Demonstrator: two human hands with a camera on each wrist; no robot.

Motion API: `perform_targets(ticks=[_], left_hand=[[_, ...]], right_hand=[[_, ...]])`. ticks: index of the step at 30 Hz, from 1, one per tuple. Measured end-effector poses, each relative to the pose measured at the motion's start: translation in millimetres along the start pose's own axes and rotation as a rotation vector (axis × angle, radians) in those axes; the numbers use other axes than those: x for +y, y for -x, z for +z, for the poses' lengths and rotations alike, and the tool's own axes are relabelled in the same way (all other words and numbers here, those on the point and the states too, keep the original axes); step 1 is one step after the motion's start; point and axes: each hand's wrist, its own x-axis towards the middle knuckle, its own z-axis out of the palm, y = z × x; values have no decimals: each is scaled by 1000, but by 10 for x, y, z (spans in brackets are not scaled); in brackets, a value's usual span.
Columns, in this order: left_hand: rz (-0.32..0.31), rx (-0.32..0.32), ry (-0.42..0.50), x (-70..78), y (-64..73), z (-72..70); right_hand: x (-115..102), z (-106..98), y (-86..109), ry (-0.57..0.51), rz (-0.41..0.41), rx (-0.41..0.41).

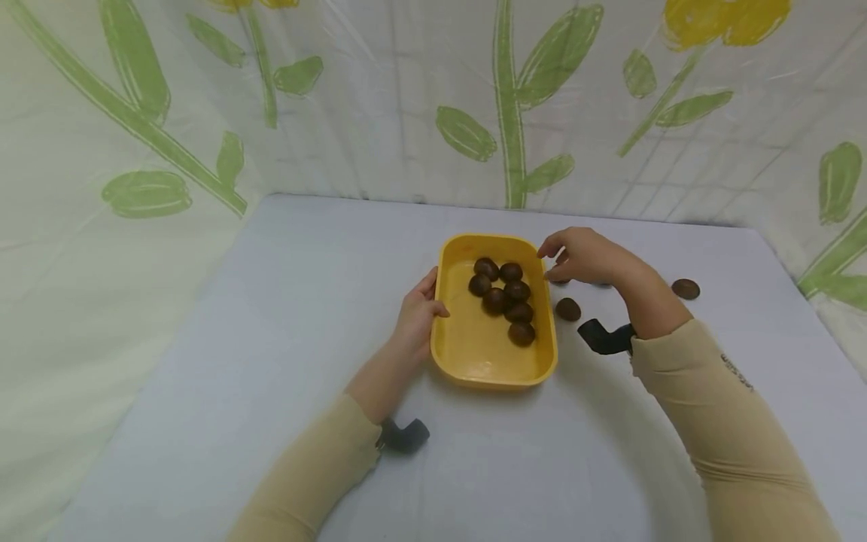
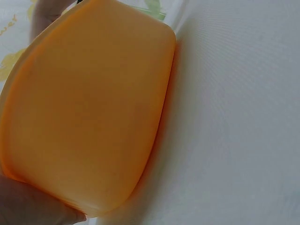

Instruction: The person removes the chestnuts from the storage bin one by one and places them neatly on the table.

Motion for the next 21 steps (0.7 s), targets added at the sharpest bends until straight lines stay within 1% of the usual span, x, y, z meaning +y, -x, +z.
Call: perform_targets(ticks=[4,8,11,16,18,21], left_hand=[[0,-4,11,-5,-4,-14],[1,-9,15,-10,-10,-24],[0,-8,6,-10,-10,-22],[7,-15,2,-13,-9,-13],[11,-17,5,-14,-10,-12],[16,-18,7,-16,-9,-11]], right_hand=[[-241,69,-84,20,-51,-27],[-408,216,-184,69,-109,-87],[-488,342,-234,83,-86,-168],[-552,509,-279,96,6,-308],[-549,555,-298,97,31,-341],[-538,589,-322,91,58,-363]])
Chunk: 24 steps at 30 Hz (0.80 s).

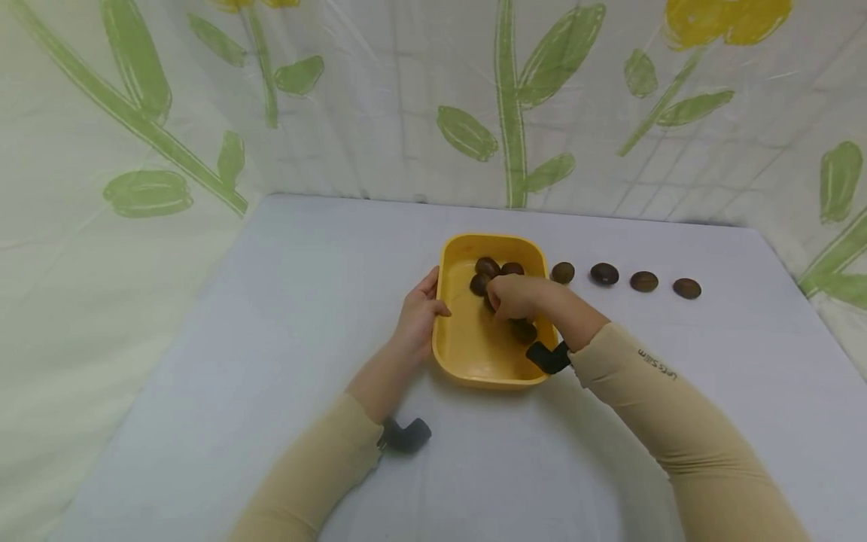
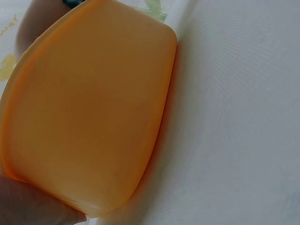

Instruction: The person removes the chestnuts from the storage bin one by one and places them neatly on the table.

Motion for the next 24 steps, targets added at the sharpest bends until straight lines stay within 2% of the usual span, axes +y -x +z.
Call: perform_targets(ticks=[5,11,15,24], left_hand=[[-6,3,-2,11,3,-1],[-17,6,6,21,10,2],[-12,4,20,20,18,4],[-15,6,17,10,14,6]], right_hand=[[26,-21,0,-3,-25,-29],[20,-44,46,4,3,-99],[0,-31,61,0,2,-111],[-5,53,12,96,4,-187]])
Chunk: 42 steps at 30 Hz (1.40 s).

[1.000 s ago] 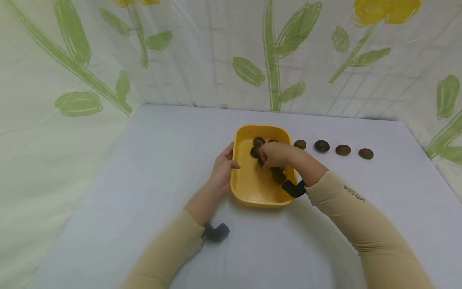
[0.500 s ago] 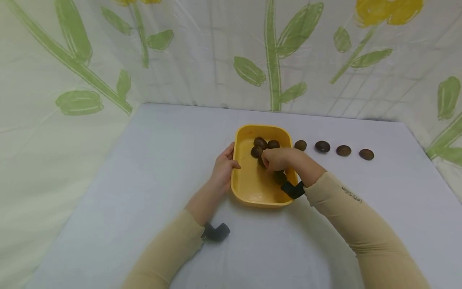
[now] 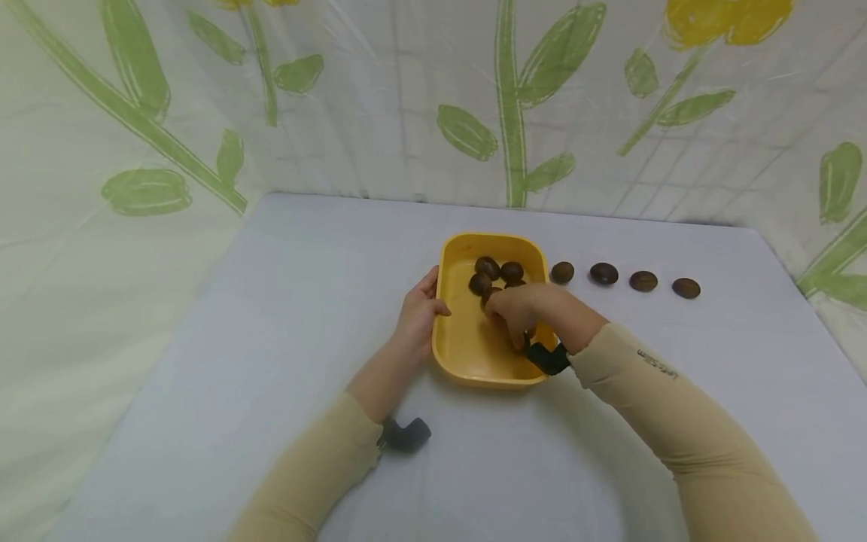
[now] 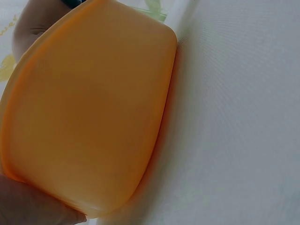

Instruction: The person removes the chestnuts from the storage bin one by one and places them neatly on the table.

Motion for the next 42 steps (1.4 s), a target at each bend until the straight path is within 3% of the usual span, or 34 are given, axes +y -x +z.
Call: perform_targets(ticks=[10,16,21,31,35,42], left_hand=[[-5,0,-13,1,-4,-7],[4,-9,-15,-5,7,-4],[6,-5,-12,-1,13,-2],[3,-6,-16,20,11,-4],[-8,-1,-11,23,14,-4],[-26,9,-13,23,16,8]], right_hand=[[-62,17,-64,16,27,-68],[-43,11,-83,-16,-69,-68],[-34,-40,-43,-13,-196,-16],[169,-151,174,-109,-348,145],[332,-181,288,-185,-331,190],[659,-198,479,-225,-297,287]])
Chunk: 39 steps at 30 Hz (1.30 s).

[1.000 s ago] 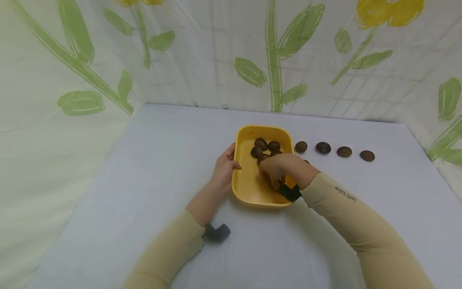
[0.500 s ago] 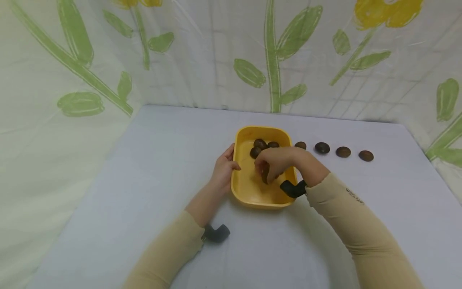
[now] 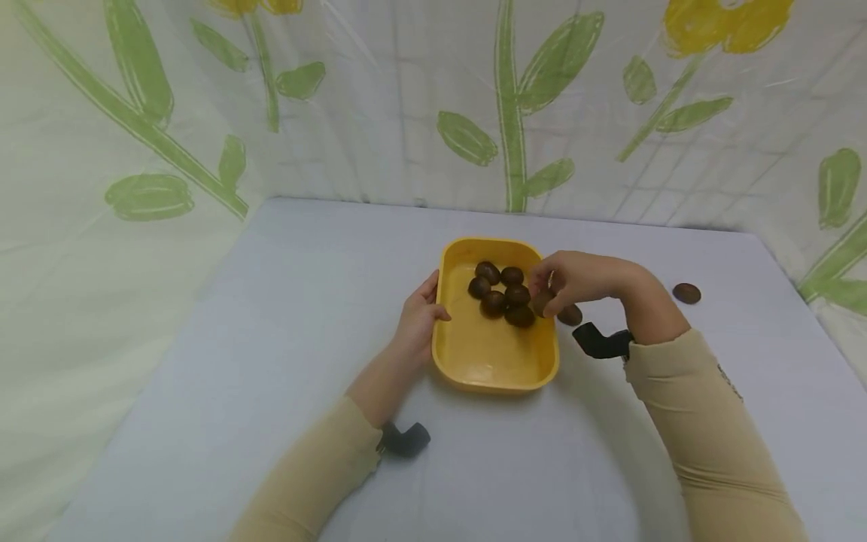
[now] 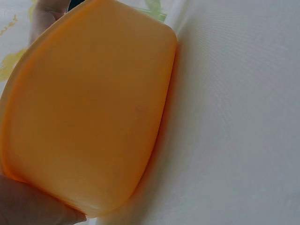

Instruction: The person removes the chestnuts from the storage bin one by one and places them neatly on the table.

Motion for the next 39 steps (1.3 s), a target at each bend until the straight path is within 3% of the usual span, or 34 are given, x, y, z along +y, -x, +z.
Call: perform_targets(ticks=[4,10,23,30,39], left_hand=[[5,-7,9,6,0,1],[2,5,17,23,3,-13],[16,-9,-16,-3,2,-21],[22,-11,-29,-26,-9,-20],[25,-8,-28,-21,5,-8]], right_hand=[[162,-25,108,-46,14,26],[471,18,219,-164,116,126],[1076,208,487,-207,289,276],[1229,278,502,-222,307,279],[1259,306,494,-249,355,292]])
